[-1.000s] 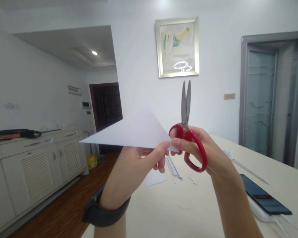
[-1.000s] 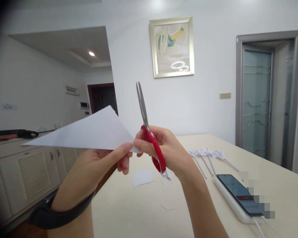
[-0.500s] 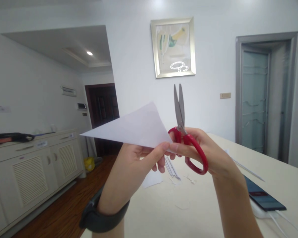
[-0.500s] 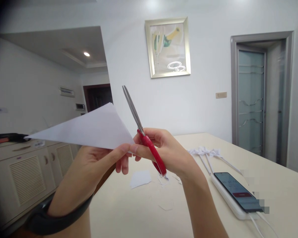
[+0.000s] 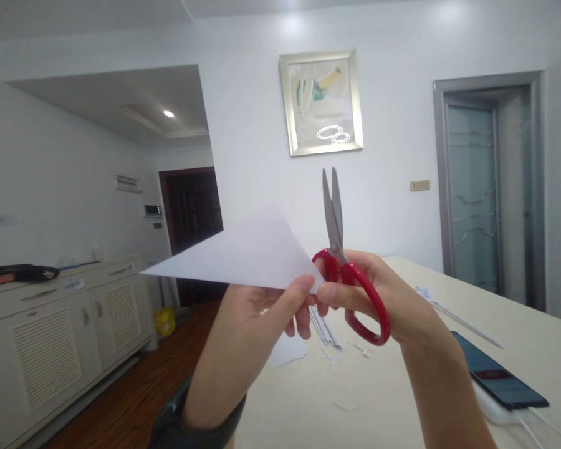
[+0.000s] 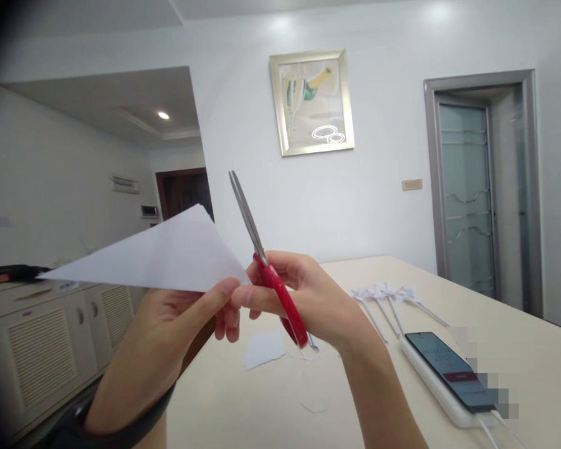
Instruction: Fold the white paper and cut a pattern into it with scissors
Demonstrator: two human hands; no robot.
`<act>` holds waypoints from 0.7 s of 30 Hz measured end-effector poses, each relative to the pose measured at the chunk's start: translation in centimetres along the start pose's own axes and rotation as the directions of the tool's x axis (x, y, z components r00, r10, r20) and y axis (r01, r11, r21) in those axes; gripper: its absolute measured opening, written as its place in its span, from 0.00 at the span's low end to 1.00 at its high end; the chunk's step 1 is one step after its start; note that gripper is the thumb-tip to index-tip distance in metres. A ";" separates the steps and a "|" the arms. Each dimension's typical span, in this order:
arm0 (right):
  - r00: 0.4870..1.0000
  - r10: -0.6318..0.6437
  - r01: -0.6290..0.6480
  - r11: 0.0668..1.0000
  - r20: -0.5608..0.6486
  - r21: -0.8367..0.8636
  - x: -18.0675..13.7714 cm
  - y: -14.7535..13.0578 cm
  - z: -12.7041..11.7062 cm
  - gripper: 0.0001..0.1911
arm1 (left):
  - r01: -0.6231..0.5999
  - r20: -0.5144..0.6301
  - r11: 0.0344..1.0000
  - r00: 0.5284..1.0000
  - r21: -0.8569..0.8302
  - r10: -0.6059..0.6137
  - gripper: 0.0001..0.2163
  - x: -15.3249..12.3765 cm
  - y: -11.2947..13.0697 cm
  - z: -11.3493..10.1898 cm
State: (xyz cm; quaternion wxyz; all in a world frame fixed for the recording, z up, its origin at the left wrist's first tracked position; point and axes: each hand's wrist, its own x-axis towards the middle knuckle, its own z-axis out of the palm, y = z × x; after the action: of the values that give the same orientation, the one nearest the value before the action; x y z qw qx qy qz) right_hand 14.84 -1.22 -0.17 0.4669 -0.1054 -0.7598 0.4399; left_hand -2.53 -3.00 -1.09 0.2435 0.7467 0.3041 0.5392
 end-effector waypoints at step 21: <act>0.999 0.033 -0.034 0.998 0.025 0.049 -0.1 -0.4 0.6 0.11 | -0.059 0.000 0.993 0.998 0.106 0.060 0.18 -0.3 1.0 0.4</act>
State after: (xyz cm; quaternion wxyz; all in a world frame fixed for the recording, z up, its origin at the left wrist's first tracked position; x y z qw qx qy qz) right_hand 14.50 -1.84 -0.01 0.4526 -0.1011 -0.7525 0.4677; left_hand -1.97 -3.88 -0.72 0.1871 0.7664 0.3102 0.5305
